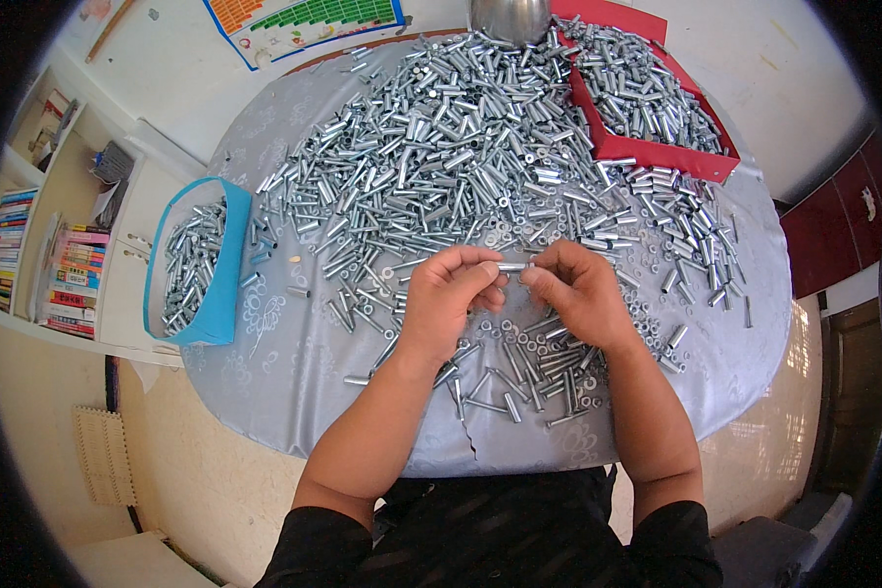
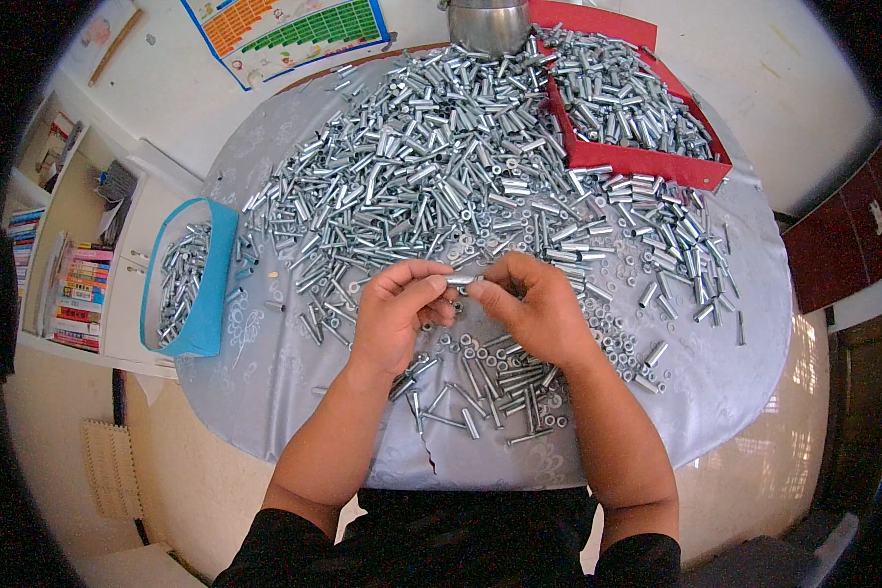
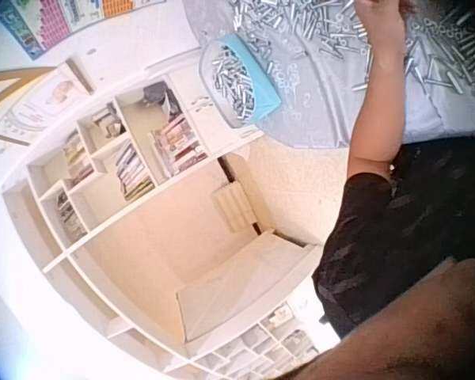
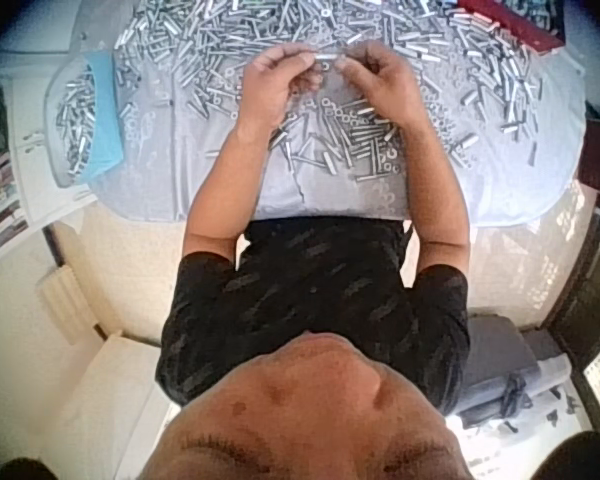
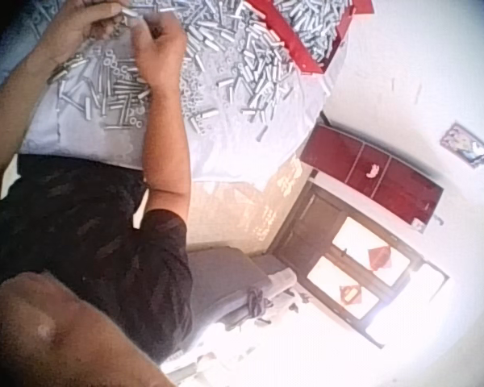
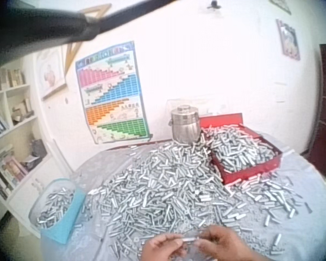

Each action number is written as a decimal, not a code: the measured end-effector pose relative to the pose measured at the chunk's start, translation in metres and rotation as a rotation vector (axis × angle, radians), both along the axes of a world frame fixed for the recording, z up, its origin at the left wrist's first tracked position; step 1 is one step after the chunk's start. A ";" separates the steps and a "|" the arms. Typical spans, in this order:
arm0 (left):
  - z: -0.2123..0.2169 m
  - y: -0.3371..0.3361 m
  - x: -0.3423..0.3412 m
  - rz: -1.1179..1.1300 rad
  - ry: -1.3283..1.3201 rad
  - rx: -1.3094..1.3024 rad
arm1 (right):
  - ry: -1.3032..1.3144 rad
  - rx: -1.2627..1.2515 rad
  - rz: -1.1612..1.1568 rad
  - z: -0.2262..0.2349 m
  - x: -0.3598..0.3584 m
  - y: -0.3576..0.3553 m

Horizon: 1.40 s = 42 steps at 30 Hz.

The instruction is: The person repeatedly picks up a bolt and a washer from a large pile on a table, threads the washer onto the bolt, and places the assembled pair into a blue bin. The task continues with the same repetitive motion throughout the clip.

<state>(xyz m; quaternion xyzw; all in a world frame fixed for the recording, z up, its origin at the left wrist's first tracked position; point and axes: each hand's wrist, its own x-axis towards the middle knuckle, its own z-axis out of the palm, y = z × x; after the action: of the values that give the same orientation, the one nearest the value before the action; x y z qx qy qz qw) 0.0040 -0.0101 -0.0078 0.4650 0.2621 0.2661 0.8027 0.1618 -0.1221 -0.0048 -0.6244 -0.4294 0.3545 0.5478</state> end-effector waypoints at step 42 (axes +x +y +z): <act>0.001 -0.002 0.002 -0.034 0.011 0.086 | 0.183 0.047 -0.021 0.011 0.000 0.000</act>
<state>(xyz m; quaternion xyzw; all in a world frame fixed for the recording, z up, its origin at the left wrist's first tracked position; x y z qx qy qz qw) 0.0057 -0.0118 -0.0067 0.5049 0.2470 0.2610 0.7848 0.1615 -0.1225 0.0059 -0.5809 -0.3792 0.3938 0.6031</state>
